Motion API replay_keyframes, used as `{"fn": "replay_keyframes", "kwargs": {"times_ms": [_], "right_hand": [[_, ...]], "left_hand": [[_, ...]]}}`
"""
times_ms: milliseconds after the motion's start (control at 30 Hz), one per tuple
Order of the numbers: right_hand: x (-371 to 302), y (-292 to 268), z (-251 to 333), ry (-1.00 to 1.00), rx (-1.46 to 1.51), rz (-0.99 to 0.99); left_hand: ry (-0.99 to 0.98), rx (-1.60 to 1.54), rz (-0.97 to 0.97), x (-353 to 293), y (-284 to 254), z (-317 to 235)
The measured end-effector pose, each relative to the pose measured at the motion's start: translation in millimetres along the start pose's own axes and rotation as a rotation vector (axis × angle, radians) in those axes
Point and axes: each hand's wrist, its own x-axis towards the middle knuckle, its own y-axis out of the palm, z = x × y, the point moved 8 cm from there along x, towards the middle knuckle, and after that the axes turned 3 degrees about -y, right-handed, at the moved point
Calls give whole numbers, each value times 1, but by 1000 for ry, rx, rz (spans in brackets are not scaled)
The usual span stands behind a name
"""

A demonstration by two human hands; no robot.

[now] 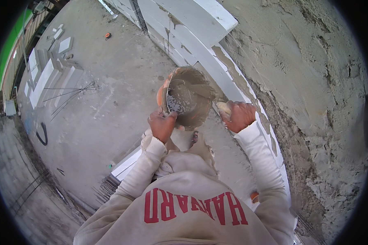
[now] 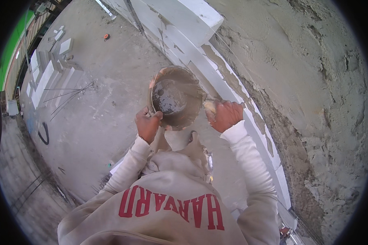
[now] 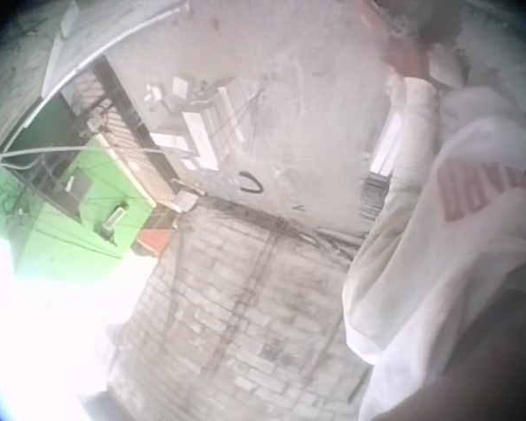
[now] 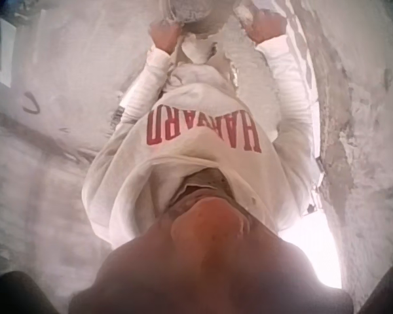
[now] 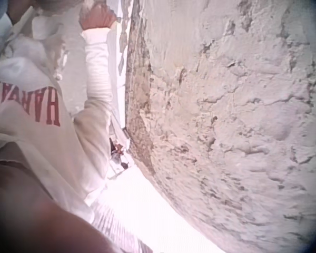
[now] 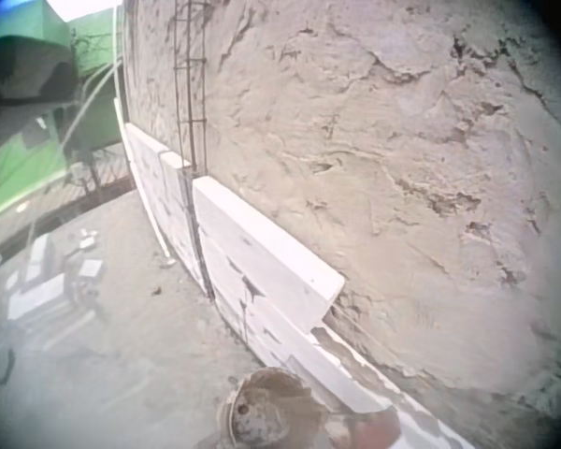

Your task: The person applies mortar to a wall using a trowel and places white rectangular tiles onto the mortar, pressing them into place. The person repeatedly scoops mortar from a bucket and spreads it along the wall before positioning each tile.

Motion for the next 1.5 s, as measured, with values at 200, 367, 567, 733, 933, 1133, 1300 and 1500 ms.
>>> {"fn": "replay_keyframes", "kwargs": {"times_ms": [200,367,567,733,933,1133,1300,1500], "right_hand": [[46,68,32,210,288,52],[-3,52,-17,354,1063,90],[-52,29,-87,550,1241,-184],[7,-13,-113,505,315,-301],[49,1,-114,466,-38,-90],[-29,13,-160,460,-12,-152],[-93,33,-189,502,14,-199],[-137,54,-210,513,42,-190]], "left_hand": [[55,68,63,19,-10,-70],[-106,-260,136,46,-15,-35],[-154,-339,199,41,-14,-37],[-147,-315,168,30,-20,-29],[-140,-285,117,17,-29,-9],[-133,-338,54,-3,-25,11],[-137,-355,41,-25,-1,24],[-109,-356,69,-65,43,31]]}}
